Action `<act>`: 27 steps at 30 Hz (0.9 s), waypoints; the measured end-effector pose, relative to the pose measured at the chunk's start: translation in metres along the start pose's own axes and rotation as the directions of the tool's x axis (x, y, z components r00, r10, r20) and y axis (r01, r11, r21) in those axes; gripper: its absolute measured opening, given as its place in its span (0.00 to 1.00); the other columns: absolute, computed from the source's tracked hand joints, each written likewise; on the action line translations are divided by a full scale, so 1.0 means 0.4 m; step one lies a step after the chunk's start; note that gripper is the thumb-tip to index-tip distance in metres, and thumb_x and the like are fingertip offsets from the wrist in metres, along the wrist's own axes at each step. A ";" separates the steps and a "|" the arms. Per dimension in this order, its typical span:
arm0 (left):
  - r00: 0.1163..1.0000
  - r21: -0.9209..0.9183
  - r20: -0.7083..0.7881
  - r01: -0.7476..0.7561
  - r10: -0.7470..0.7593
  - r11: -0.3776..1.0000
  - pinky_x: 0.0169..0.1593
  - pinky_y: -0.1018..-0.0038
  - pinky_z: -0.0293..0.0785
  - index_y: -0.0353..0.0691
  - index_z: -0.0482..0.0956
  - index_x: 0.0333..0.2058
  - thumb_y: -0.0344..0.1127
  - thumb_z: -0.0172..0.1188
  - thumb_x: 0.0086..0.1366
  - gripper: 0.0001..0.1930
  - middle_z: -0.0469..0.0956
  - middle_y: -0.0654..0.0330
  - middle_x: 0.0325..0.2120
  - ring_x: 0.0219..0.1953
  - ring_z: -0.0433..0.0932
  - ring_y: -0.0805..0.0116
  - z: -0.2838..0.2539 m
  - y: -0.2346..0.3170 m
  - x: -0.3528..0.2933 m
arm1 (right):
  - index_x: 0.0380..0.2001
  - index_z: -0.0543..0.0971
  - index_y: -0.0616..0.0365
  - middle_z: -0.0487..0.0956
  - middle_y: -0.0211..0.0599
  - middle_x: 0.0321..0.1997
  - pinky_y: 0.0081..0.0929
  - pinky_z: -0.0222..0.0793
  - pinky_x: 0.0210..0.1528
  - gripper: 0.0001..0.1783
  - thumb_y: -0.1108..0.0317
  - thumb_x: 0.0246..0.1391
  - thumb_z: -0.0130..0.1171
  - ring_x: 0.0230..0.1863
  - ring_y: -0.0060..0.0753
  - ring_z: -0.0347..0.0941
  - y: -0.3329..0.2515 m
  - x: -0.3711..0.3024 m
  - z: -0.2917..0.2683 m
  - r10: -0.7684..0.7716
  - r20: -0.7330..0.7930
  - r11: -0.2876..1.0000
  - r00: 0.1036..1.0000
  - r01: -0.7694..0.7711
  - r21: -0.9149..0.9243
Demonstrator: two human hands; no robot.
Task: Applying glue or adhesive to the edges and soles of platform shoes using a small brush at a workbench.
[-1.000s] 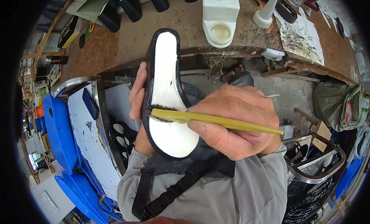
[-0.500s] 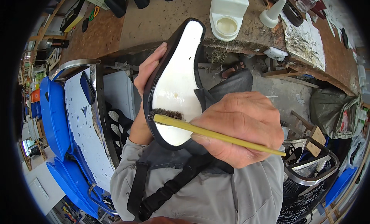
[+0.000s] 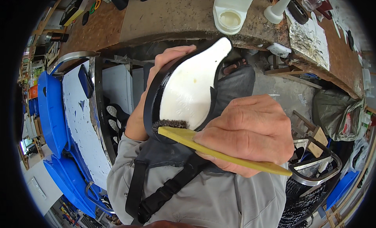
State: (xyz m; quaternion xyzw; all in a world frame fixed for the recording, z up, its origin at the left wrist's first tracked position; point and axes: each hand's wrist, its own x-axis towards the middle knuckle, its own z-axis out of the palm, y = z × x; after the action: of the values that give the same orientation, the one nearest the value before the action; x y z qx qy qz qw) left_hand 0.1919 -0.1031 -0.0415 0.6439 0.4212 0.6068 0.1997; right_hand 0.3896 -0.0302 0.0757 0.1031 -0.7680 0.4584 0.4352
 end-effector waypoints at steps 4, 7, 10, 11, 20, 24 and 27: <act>0.979 -0.045 0.122 0.170 -0.163 0.984 0.52 0.69 0.69 0.33 0.65 0.51 0.33 0.63 0.52 0.27 0.71 0.47 0.49 0.51 0.73 0.53 0.006 0.039 0.007 | 0.25 0.80 0.72 0.76 0.44 0.17 0.18 0.66 0.13 0.11 0.77 0.33 0.66 0.14 0.29 0.73 0.012 0.005 -0.002 -0.055 0.008 0.998 0.998 0.054 0.041; 0.959 -0.077 0.196 0.222 -0.203 0.972 0.50 0.68 0.70 0.35 0.65 0.51 0.35 0.62 0.53 0.27 0.72 0.48 0.48 0.49 0.75 0.52 0.008 0.045 0.010 | 0.24 0.79 0.68 0.78 0.42 0.19 0.19 0.66 0.13 0.09 0.72 0.44 0.65 0.15 0.27 0.74 0.022 0.023 -0.031 -0.064 0.150 0.997 0.987 0.057 0.053; 0.931 -0.069 0.295 0.248 -0.217 0.966 0.48 0.67 0.71 0.36 0.65 0.51 0.36 0.62 0.53 0.27 0.72 0.49 0.47 0.47 0.76 0.51 0.003 0.050 0.020 | 0.24 0.79 0.68 0.78 0.42 0.19 0.18 0.65 0.13 0.09 0.71 0.45 0.65 0.15 0.26 0.74 0.049 0.057 -0.062 -0.163 0.329 0.976 0.930 0.103 0.191; 0.908 -0.094 0.329 0.304 -0.259 0.948 0.48 0.67 0.71 0.36 0.66 0.51 0.36 0.62 0.53 0.27 0.73 0.50 0.46 0.47 0.76 0.51 0.004 0.055 0.024 | 0.24 0.79 0.68 0.78 0.42 0.19 0.18 0.65 0.13 0.09 0.71 0.45 0.65 0.15 0.26 0.74 0.055 0.059 -0.068 -0.159 0.327 0.977 0.931 0.102 0.185; 0.926 -0.091 0.254 0.310 -0.279 0.946 0.46 0.74 0.69 0.37 0.69 0.50 0.35 0.63 0.51 0.26 0.73 0.57 0.43 0.44 0.75 0.70 0.002 0.056 0.043 | 0.21 0.79 0.59 0.76 0.35 0.17 0.19 0.64 0.15 0.11 0.63 0.50 0.60 0.16 0.26 0.71 0.003 0.003 -0.033 -0.099 0.070 0.995 0.993 0.099 0.014; 0.901 0.177 0.238 0.327 -0.362 0.928 0.49 0.76 0.67 0.34 0.69 0.51 0.32 0.64 0.50 0.28 0.71 0.59 0.44 0.44 0.72 0.71 0.008 0.023 0.013 | 0.20 0.78 0.57 0.77 0.33 0.18 0.22 0.66 0.19 0.10 0.64 0.49 0.60 0.17 0.27 0.70 0.030 -0.005 -0.026 -0.117 0.037 0.987 0.992 0.121 -0.109; 0.866 -0.239 0.266 0.486 -0.424 0.841 0.50 0.76 0.67 0.34 0.68 0.51 0.29 0.68 0.45 0.31 0.69 0.58 0.45 0.46 0.71 0.71 0.014 0.014 0.001 | 0.21 0.79 0.61 0.77 0.36 0.19 0.20 0.63 0.15 0.09 0.68 0.50 0.58 0.15 0.24 0.70 0.030 0.010 -0.038 -0.204 0.067 0.979 0.977 0.205 -0.002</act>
State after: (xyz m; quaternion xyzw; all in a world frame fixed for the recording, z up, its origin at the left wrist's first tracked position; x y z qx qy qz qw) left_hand 0.1987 -0.1047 -0.0380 0.5455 0.4435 0.5291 0.4751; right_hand 0.3891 -0.0105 0.0743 0.1947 -0.7692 0.4043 0.4549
